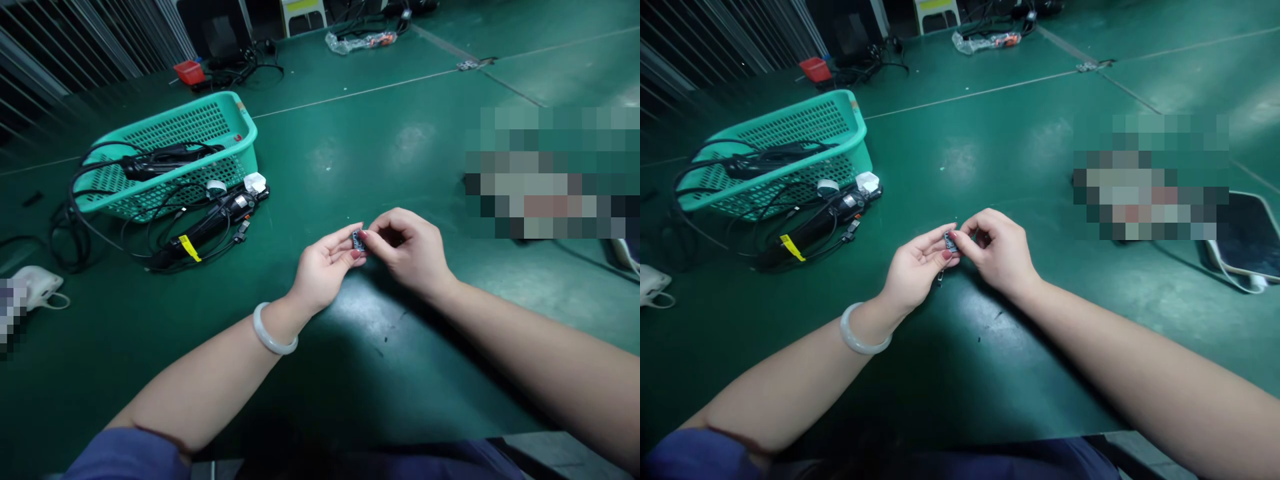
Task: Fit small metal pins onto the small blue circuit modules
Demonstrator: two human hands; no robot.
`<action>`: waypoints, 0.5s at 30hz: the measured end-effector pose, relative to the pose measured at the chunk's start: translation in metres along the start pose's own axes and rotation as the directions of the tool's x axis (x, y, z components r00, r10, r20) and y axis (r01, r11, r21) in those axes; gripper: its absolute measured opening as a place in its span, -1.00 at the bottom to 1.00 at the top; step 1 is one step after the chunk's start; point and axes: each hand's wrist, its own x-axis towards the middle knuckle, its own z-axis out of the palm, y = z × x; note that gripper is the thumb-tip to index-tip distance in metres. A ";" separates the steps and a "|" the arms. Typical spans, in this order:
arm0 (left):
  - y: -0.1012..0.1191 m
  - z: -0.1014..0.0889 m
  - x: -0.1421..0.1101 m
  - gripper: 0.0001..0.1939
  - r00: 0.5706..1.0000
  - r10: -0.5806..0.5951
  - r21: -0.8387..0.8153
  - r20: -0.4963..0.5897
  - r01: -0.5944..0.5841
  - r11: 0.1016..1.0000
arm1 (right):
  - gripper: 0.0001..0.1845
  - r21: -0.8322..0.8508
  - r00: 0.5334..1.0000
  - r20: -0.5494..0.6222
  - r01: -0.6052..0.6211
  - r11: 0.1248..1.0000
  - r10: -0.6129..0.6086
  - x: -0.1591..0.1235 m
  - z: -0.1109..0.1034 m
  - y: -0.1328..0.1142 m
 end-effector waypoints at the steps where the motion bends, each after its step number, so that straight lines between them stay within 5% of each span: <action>1: -0.001 0.000 0.000 -0.63 1.000 -0.003 -0.004 -0.002 0.003 1.000 | -0.81 0.008 1.000 0.003 -0.004 1.000 0.004 0.000 0.000 0.000; 15: 0.002 0.000 0.000 -0.62 1.000 -0.011 0.020 -0.004 0.011 1.000 | -0.83 -0.040 0.994 0.009 0.114 0.993 -0.113 0.002 0.000 0.002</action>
